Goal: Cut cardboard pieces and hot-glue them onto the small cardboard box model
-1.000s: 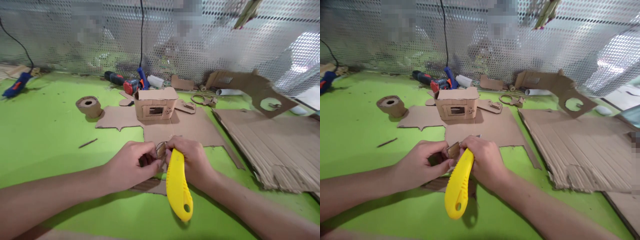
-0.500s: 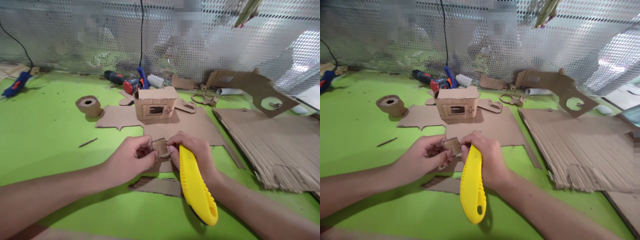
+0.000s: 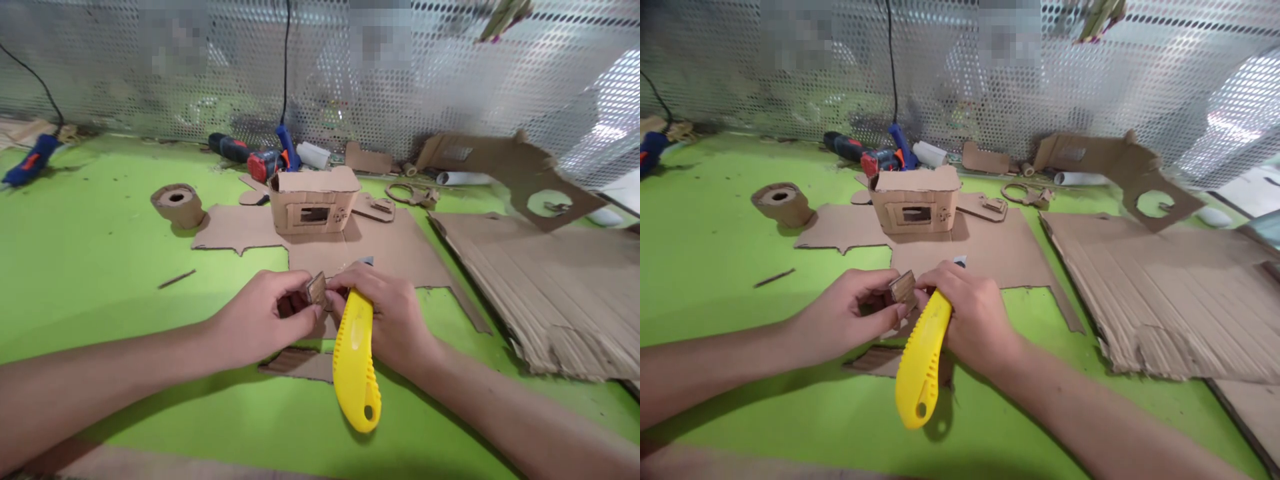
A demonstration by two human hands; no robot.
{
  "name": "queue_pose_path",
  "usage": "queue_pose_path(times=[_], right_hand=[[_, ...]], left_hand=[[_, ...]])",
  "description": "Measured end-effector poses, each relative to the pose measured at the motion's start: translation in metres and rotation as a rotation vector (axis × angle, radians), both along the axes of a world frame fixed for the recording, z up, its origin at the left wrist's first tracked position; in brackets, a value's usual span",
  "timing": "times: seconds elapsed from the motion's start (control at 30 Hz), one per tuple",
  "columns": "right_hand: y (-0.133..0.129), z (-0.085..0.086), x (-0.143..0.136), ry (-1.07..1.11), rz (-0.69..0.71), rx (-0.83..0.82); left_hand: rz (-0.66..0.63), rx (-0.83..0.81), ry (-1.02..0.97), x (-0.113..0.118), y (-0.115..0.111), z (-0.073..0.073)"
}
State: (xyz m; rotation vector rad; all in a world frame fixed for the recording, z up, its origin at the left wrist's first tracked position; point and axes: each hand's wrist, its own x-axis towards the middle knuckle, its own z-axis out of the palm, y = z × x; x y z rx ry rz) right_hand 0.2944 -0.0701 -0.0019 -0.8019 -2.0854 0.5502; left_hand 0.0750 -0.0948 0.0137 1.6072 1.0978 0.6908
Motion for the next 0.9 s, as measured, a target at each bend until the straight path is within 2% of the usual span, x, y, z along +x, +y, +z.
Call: queue_pose_path(times=[0.23, 0.33, 0.47, 0.67, 0.9], right_hand=[[0.0021, 0.0016, -0.0005, -0.062, -0.056, -0.148], [0.0015, 0.0022, 0.0000, -0.088, -0.033, -0.176], [-0.0011, 0.0014, 0.0013, -0.155, 0.024, -0.151], [-0.0044, -0.0001, 0.0005, -0.162, 0.013, -0.104], [-0.0064, -0.0012, -0.0006, -0.180, -0.001, 0.070]], left_hand=[[-0.021, 0.072, 0.076, -0.0007, 0.0017, -0.0015], [-0.029, 0.083, 0.053, -0.0001, 0.0000, 0.0010], [-0.042, 0.065, 0.026, 0.0004, -0.0025, 0.0046], [-0.035, -0.003, -0.008, -0.0008, -0.0012, 0.0019], [-0.060, -0.055, -0.062, -0.0022, 0.0001, 0.0006]])
